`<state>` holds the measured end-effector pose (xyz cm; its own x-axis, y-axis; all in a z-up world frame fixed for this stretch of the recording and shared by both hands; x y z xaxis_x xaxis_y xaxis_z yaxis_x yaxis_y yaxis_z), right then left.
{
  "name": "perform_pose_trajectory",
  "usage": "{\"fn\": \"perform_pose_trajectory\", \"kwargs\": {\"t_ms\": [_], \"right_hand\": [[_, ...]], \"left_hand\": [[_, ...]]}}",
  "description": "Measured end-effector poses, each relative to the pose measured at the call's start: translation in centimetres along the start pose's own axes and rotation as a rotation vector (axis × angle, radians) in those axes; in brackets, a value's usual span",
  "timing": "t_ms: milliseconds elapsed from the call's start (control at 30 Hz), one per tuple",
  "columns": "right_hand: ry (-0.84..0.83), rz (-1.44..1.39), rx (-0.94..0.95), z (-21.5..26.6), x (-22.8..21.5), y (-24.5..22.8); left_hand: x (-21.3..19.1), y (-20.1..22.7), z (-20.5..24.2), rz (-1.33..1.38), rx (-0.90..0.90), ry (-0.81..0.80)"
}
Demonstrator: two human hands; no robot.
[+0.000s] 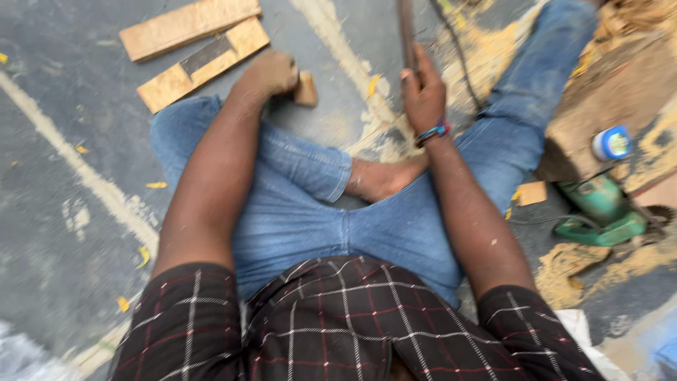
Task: The person hammers nails into wood blocks with a hammer by hand. They handle several small wood blocks and nails one by one while sitting on the floor.
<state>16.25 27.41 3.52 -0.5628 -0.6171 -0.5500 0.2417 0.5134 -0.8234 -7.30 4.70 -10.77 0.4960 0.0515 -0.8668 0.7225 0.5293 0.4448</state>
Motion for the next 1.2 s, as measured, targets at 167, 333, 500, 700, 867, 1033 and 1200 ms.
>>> {"fn": "perform_pose_trajectory", "kwargs": {"t_ms": [167,333,500,700,867,1033,1200], "right_hand": [[-0.068,-0.419,0.388,-1.2,0.2,7.8],[0.128,-0.653,0.39,-1.9,-6.1,10.5],[0.289,-0.871,0.393,-1.8,-11.6,12.0],[0.478,-0.924,0.391,-1.4,-16.6,13.4],[0.475,-1.005,0.434,-1.9,-16.5,11.7],[0.368,-1.139,0.345,-2.0,-16.4,9.2],[0.345,-1.164,0.363,-2.0,-15.3,8.5]], "left_hand": [[-3.1,-0.2,0.1,-0.035,0.02,0.463],[-5.4,4.1,0.8,0.02,0.074,0.598],[-5.8,12.1,0.0,0.043,0.311,0.491],[-3.6,21.3,-7.1,0.15,0.433,0.408],[-1.5,26.5,-12.2,0.144,0.576,0.418],[2.9,30.6,-15.7,0.008,0.666,0.377],[6.1,31.3,-18.2,-0.032,0.495,0.153]]}}
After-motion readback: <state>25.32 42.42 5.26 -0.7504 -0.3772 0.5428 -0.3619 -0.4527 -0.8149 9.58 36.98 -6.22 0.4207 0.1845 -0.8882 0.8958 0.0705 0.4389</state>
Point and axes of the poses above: each hand's wrist, its own z-axis away from the middle knuckle, its own x-axis out of the palm, y = z × x, the point moved 10 cm from there along -z, towards the middle knuckle, and after that the axes turned 9 degrees about x, right-handed, at the moved point
